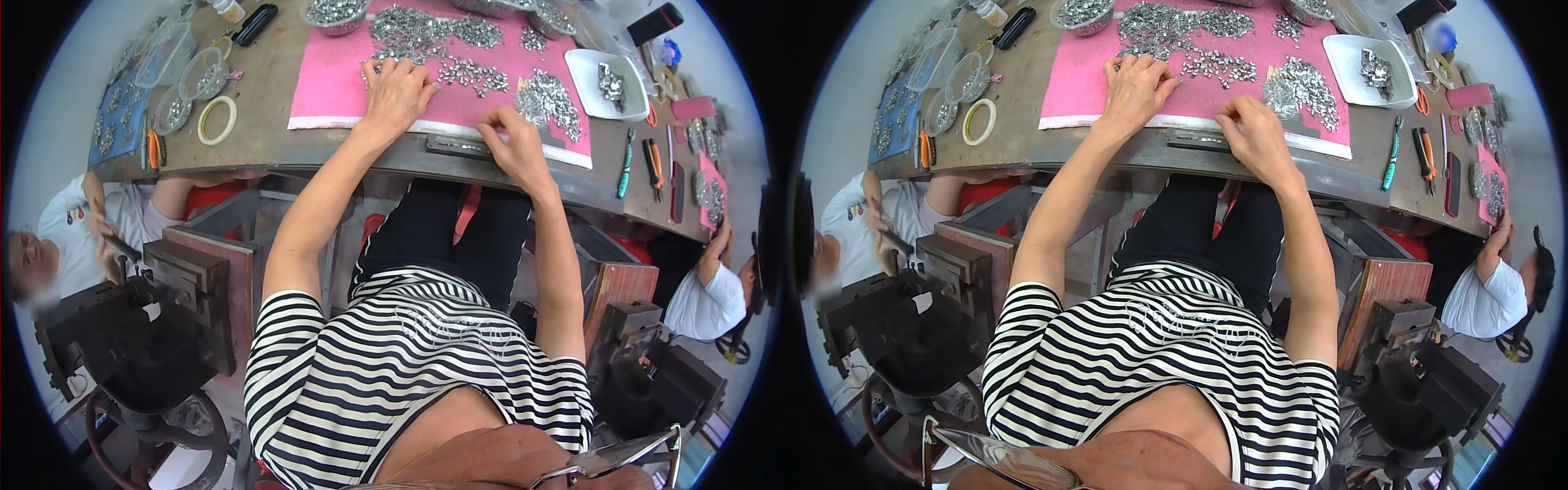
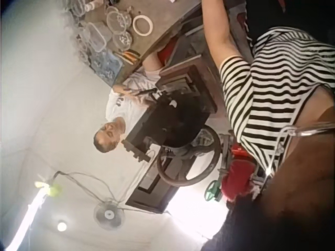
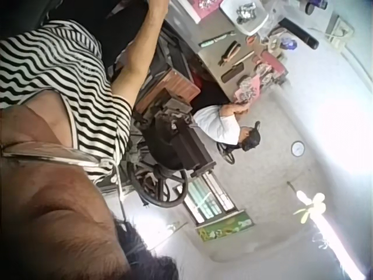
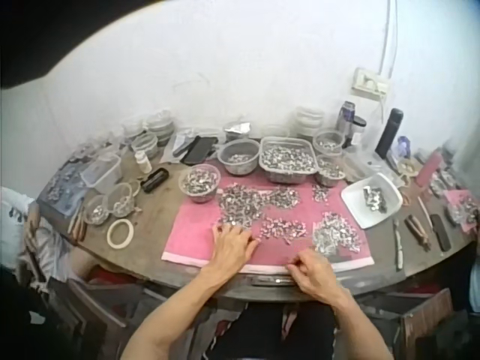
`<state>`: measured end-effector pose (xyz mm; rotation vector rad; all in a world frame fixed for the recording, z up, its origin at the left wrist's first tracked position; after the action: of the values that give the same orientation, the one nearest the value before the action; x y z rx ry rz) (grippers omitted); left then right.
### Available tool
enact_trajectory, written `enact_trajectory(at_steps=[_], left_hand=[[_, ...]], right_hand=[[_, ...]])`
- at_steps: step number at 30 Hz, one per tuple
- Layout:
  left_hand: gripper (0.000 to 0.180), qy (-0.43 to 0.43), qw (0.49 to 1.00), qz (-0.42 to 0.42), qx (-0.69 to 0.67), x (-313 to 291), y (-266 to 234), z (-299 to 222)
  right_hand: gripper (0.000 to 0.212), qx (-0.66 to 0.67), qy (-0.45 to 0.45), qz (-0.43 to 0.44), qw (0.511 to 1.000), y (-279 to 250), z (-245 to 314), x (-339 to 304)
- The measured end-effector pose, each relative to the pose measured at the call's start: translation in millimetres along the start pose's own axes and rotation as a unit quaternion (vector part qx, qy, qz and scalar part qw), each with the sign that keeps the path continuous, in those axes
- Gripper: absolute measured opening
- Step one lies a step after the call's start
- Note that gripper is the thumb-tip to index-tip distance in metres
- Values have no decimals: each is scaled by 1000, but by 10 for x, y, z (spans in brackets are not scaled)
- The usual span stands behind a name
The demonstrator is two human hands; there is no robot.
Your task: The person arranges small metal pieces into a metal slot tool by hand, places the tool into a manual press machine, and turns the wheel before removing the tool to insert more pieces.
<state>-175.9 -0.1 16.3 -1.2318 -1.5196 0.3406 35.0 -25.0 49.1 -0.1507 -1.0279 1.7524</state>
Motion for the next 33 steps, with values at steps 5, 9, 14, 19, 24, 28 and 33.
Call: enact_trajectory(at_steps=[5, 9, 14, 19, 24, 28, 33], left_hand=[[15, 60, 997, -10, 43, 26, 31, -58], [15, 85, 993, -17, 78, 28, 61, -81], [10, 85, 995, -28, 40, 20, 22, -90], [10, 85, 995, -15, 48, 5, 6, -48], [6, 57, 996, -25, -60, -28, -80, -207], [4, 21, 961, 33, -274, -190, -135, -684], [5, 24, 953, 39, -298, -381, -18, -988]], right_hand=[[10, -7, 0, 4, 1000, -29, 8, -331], [11, -51, -40, -43, 997, -5, 44, -377], [14, -108, -105, -93, 984, -7, 133, -391], [16, -160, -158, -60, 973, -44, 242, -413], [15, -59, -89, -102, 989, -166, 115, -455], [9, 35, 62, -154, 986, -210, -210, -559], [12, 115, 126, -186, 968, -98, -448, -642]])
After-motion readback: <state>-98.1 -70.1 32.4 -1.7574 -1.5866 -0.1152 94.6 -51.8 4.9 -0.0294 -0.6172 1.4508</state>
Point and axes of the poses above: each hand's wrist, its own x-axis towards the middle knuckle, its own y-axis out of the palm, z = x × y, the point moved 5 cm from there along x, towards the middle knuckle, and after that the axes turned 4 degrees about -x, right-handed, at the moved point
